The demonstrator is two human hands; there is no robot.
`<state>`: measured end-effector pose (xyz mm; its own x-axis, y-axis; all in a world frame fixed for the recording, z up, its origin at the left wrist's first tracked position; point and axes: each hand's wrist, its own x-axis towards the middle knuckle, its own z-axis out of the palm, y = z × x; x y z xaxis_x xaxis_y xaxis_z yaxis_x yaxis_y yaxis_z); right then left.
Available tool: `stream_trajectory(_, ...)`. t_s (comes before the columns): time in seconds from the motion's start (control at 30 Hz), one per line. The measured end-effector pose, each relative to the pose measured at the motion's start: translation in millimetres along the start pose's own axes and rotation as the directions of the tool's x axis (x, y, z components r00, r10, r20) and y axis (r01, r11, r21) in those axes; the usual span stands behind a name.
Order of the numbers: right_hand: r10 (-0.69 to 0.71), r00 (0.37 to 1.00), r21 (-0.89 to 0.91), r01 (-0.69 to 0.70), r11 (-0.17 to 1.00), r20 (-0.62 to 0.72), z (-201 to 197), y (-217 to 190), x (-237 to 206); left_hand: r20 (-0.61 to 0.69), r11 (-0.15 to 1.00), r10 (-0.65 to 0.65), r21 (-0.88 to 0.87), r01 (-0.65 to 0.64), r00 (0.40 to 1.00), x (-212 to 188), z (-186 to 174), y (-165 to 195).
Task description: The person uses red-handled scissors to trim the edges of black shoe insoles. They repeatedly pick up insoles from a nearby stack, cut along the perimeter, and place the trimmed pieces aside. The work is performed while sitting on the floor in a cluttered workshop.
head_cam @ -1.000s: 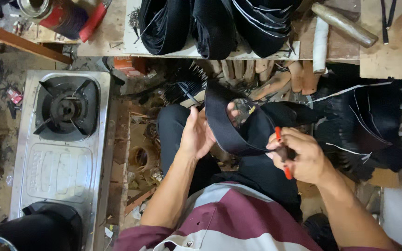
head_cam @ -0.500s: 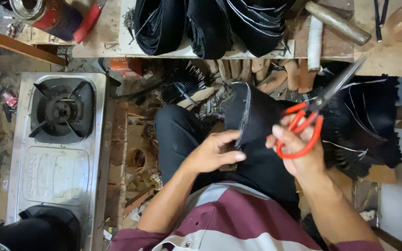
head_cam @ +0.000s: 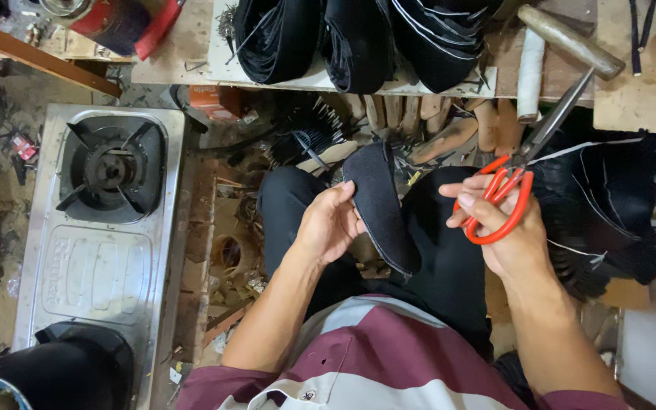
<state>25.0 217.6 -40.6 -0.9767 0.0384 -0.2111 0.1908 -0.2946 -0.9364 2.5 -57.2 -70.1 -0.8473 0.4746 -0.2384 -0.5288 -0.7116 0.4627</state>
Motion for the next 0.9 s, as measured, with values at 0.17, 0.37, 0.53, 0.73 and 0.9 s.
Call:
stream_trajectory(0.17,-0.003,1.000,-0.036,0.004,0.999,0.025,-3,3,-4,0.066,1.000,-0.010,-0.008,0.011,0.998,2,-2,-2)
stream_trajectory(0.37,-0.028,0.998,-0.076,0.032,0.997,0.050,6,-3,-7,0.034,0.856,0.060,0.512,-0.069,0.998,-6,-9,-14)
stream_trajectory(0.53,-0.064,0.998,-0.218,0.059,0.974,-0.018,16,-19,-21,0.196,0.467,0.008,0.867,-0.176,0.981,-15,-2,-22)
stream_trajectory(0.73,-0.046,0.993,-0.419,0.088,0.903,0.109,-7,-34,-58,0.579,0.118,0.061,0.805,-0.582,0.813,-4,25,-48)
stream_trajectory(0.9,-0.166,0.982,-0.558,0.086,0.825,-0.095,-69,-12,-117,0.576,0.057,-0.051,0.817,-0.573,0.816,-9,47,-91)
